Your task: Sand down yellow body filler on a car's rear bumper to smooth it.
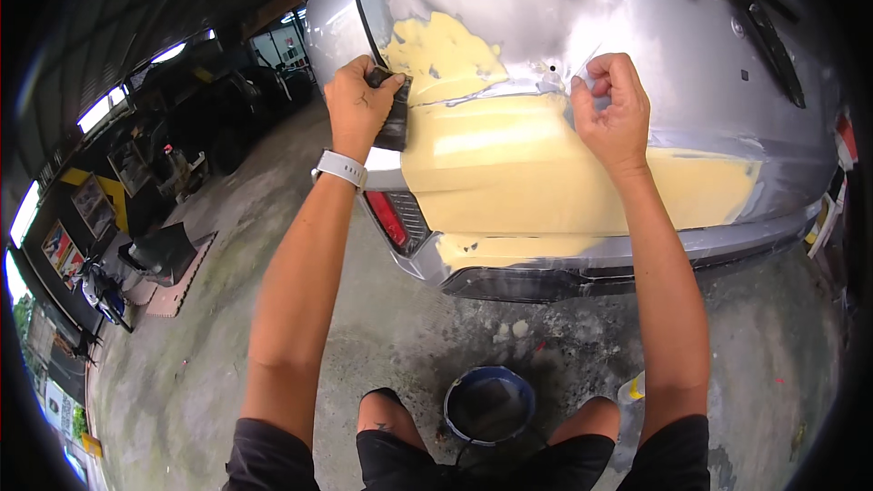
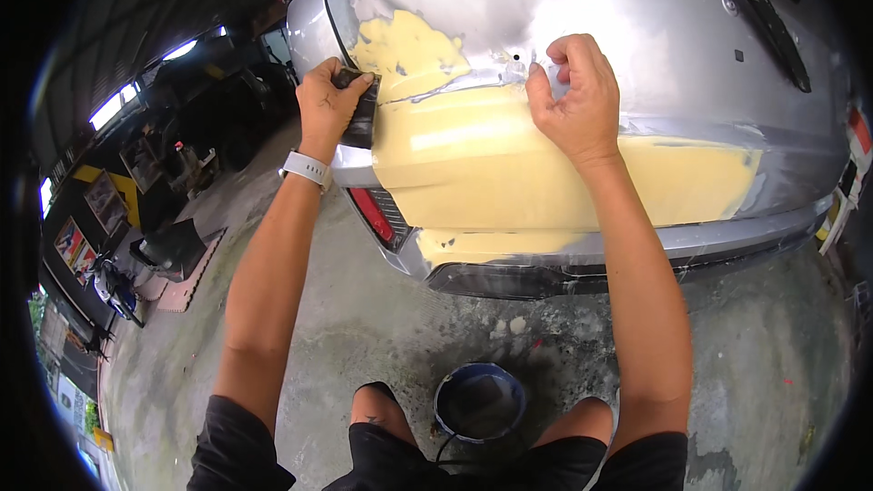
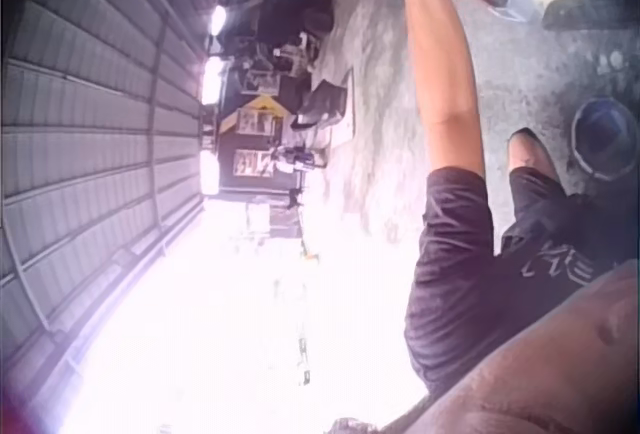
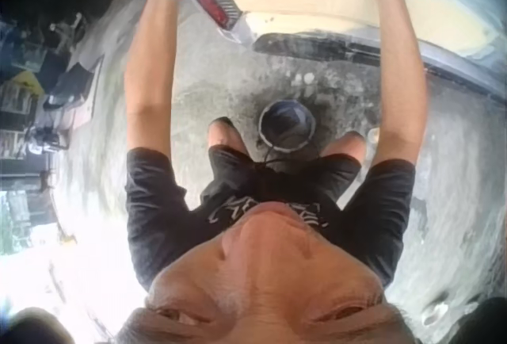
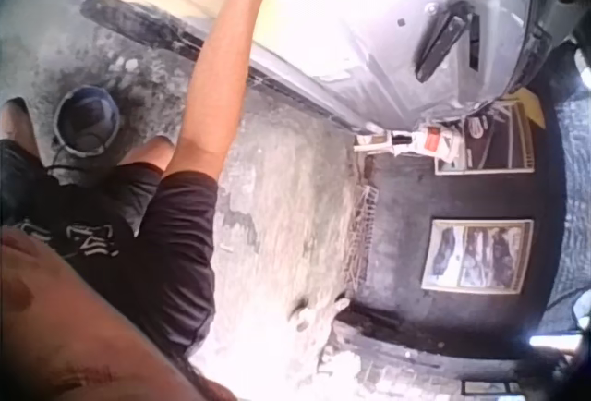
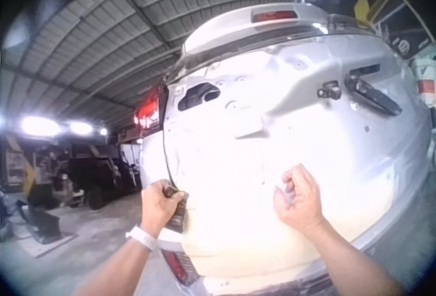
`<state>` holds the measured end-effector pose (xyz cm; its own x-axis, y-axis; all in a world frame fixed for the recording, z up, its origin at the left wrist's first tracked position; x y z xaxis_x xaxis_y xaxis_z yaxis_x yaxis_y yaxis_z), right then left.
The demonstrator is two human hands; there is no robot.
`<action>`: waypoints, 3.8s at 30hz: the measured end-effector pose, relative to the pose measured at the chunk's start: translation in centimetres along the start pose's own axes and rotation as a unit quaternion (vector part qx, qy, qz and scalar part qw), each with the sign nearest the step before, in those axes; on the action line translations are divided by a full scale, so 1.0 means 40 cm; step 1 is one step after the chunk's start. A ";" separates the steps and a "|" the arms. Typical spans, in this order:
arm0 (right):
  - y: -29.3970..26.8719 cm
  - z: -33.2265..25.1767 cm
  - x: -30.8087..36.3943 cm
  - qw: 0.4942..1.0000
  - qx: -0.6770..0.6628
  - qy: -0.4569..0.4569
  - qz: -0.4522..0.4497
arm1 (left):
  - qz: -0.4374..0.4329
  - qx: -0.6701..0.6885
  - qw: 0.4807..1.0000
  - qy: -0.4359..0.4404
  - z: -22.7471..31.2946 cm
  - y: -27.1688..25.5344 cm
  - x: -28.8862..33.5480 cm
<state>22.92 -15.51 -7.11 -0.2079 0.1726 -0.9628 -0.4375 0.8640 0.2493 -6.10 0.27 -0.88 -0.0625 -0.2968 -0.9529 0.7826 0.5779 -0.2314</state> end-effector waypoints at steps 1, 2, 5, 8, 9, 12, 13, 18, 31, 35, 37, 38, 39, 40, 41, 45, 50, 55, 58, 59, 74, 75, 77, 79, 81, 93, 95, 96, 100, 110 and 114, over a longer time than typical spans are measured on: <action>-0.001 0.001 -0.004 1.000 0.000 0.002 -0.001 | -0.012 0.017 1.000 -0.018 -0.002 -0.007 0.005; -0.004 0.003 -0.013 1.000 0.002 0.008 -0.001 | -0.013 0.016 1.000 -0.019 0.000 -0.007 0.007; -0.015 0.007 -0.014 1.000 0.012 0.014 -0.006 | 0.002 0.058 0.998 -0.035 0.016 0.005 0.031; -0.005 0.008 -0.004 1.000 0.011 0.003 -0.003 | 0.001 0.024 0.999 -0.030 -0.012 0.015 0.044; -0.001 0.007 -0.002 1.000 0.006 -0.004 0.000 | 0.013 0.016 1.000 -0.009 -0.006 0.012 0.023; -0.002 0.002 -0.009 1.000 0.014 -0.007 0.003 | -0.005 0.015 1.000 -0.002 -0.005 -0.004 -0.009; -0.005 -0.002 -0.008 1.000 0.014 -0.004 0.001 | -0.001 0.026 1.000 -0.006 -0.004 -0.003 -0.005; -0.012 0.013 -0.010 1.000 0.010 0.006 -0.010 | -0.027 0.038 0.998 -0.046 -0.002 0.009 0.055; -0.002 0.009 -0.004 1.000 0.008 -0.003 -0.002 | 0.020 0.035 0.999 0.019 0.010 -0.001 0.006; -0.009 0.001 -0.008 1.000 0.016 0.007 -0.010 | 0.023 0.064 0.998 -0.009 -0.001 0.002 0.009; -0.012 0.008 -0.014 1.000 0.022 0.013 -0.011 | 0.015 0.076 0.997 -0.004 0.001 0.008 0.043; -0.010 0.010 -0.011 1.000 0.018 0.003 -0.009 | 0.011 0.058 0.998 0.013 -0.008 0.011 0.052; -0.008 0.008 -0.009 1.000 0.014 -0.007 -0.007 | 0.011 0.048 0.999 0.016 -0.005 0.006 0.048; -0.006 0.006 -0.008 1.000 0.015 -0.009 -0.005 | 0.010 0.039 0.999 0.019 -0.002 0.002 0.042; -0.004 0.005 -0.008 1.000 0.021 -0.014 -0.004 | 0.012 0.040 0.999 0.021 0.000 0.000 0.025; -0.008 0.003 -0.021 1.000 0.030 -0.003 -0.007 | 0.001 0.042 0.999 0.032 0.011 -0.002 -0.007; -0.004 0.014 -0.008 1.000 0.025 -0.012 -0.005 | -0.034 0.038 0.995 0.084 -0.003 -0.047 0.044; -0.004 0.001 -0.014 1.000 0.027 -0.004 -0.003 | -0.082 0.055 0.994 0.037 -0.015 -0.084 0.048; -0.013 0.013 -0.015 0.999 0.037 -0.008 -0.010 | -0.104 0.044 0.993 0.040 0.057 -0.084 0.017; -0.018 0.016 -0.012 0.999 0.040 -0.010 -0.012 | -0.117 0.045 0.991 0.040 0.086 -0.081 0.010; -0.023 0.015 -0.012 1.000 0.016 0.004 -0.002 | -0.051 0.022 0.995 0.081 0.033 -0.016 0.024; -0.017 0.015 -0.009 1.000 0.010 -0.003 -0.002 | -0.063 0.038 0.996 0.059 0.022 -0.021 0.031; -0.011 0.013 -0.009 1.000 0.005 -0.013 0.000 | -0.057 0.048 0.996 0.054 0.014 -0.014 0.029; -0.002 0.006 -0.004 1.000 0.000 -0.005 0.001 | -0.041 0.038 0.995 0.087 0.024 -0.010 -0.005; -0.007 0.000 -0.017 1.000 0.006 -0.007 -0.001 | -0.027 0.038 0.994 0.103 0.029 -0.011 -0.021; -0.011 0.002 -0.014 1.000 0.010 -0.003 -0.002 | -0.035 0.021 0.989 0.143 0.046 -0.005 -0.017; -0.020 0.000 -0.013 1.000 0.017 0.008 -0.005 | -0.046 0.025 0.989 0.136 0.033 -0.007 0.012; -0.020 0.005 -0.012 1.000 0.019 0.007 -0.005 | -0.053 0.033 0.989 0.133 0.035 -0.006 0.025; -0.006 0.003 -0.005 1.000 0.006 -0.015 0.004 | -0.030 0.026 0.987 0.156 0.041 -0.011 0.005; -0.005 0.007 -0.003 1.000 0.006 -0.007 -0.004 | -0.055 0.032 0.996 0.062 0.018 0.001 0.020; -0.012 0.005 -0.008 1.000 0.012 -0.007 -0.004 | -0.024 0.020 0.996 0.089 0.020 0.002 -0.013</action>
<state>23.38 -15.88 -6.94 -0.1920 0.1727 -0.9661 -0.4171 0.8767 0.2396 -5.49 -0.13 -0.25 -0.2073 -0.1819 -0.9612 0.7994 0.5349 -0.2736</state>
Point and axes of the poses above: each hand's wrist, its own x-axis away from the middle knuckle, its own y-axis out of the palm, z = x × y, the point moved 2 cm from there along -x, towards the middle knuckle, and after that the axes turned 7 degrees about z, right-handed, at the moved point
